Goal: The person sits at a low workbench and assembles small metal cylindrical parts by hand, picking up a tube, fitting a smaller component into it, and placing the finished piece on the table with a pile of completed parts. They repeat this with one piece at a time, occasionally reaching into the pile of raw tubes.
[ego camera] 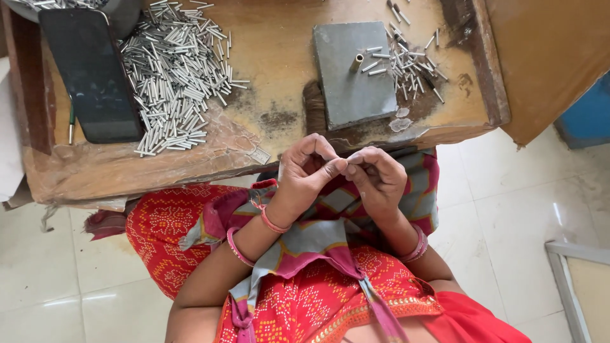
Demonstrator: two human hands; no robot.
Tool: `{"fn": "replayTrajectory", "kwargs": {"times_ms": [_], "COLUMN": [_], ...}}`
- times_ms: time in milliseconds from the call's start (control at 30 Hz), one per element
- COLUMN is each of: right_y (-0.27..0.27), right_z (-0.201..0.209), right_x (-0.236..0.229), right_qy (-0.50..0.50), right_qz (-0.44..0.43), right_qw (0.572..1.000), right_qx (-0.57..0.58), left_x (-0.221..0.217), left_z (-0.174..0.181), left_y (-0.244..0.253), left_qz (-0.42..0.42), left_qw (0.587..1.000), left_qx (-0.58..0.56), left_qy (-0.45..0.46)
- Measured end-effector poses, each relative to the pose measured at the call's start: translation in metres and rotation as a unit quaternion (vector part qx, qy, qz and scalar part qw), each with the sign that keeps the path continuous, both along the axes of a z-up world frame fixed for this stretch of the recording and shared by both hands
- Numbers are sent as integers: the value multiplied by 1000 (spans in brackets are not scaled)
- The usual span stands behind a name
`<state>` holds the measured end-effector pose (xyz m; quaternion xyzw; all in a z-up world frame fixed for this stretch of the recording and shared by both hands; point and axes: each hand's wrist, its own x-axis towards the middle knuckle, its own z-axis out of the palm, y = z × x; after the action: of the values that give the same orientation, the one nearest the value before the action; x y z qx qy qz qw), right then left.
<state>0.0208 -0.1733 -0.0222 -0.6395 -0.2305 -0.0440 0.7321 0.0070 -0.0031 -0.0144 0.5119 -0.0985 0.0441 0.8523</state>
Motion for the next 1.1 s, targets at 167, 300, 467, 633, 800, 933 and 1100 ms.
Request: {"fn": "replayTrajectory", "kwargs": {"times_ms": [167,300,467,633,800,933,1100], "right_y": [-1,-3,-5,-6,-4,-3,-5], "right_z": [-2,-2,-7,-9,-12,-10,-13], "right_x": [1,3,4,5,8,10,9], "right_qy": [5,-9,2,19,33,15,28], "right_qz": [3,5,7,12,17,17,40], "right_qw": [1000,1000,1000,1000,999,999,999], "right_qx": [11,-3,-6,-9,-26,-46,-18], "left_x": [-1,-1,-2,-3,-5,-6,-4], "left_z": [0,1,3,6,8,5,10], "left_y": [1,1,0,0,-1,-4,-5], "left_qz": [8,5,3,2,4,11,13], "left_qw": [1000,999,999,998,998,998,999], "left_qx": [26,37,41,55,56,53,32], "left_qy": [-5,-1,6,9,20,19,38]}}
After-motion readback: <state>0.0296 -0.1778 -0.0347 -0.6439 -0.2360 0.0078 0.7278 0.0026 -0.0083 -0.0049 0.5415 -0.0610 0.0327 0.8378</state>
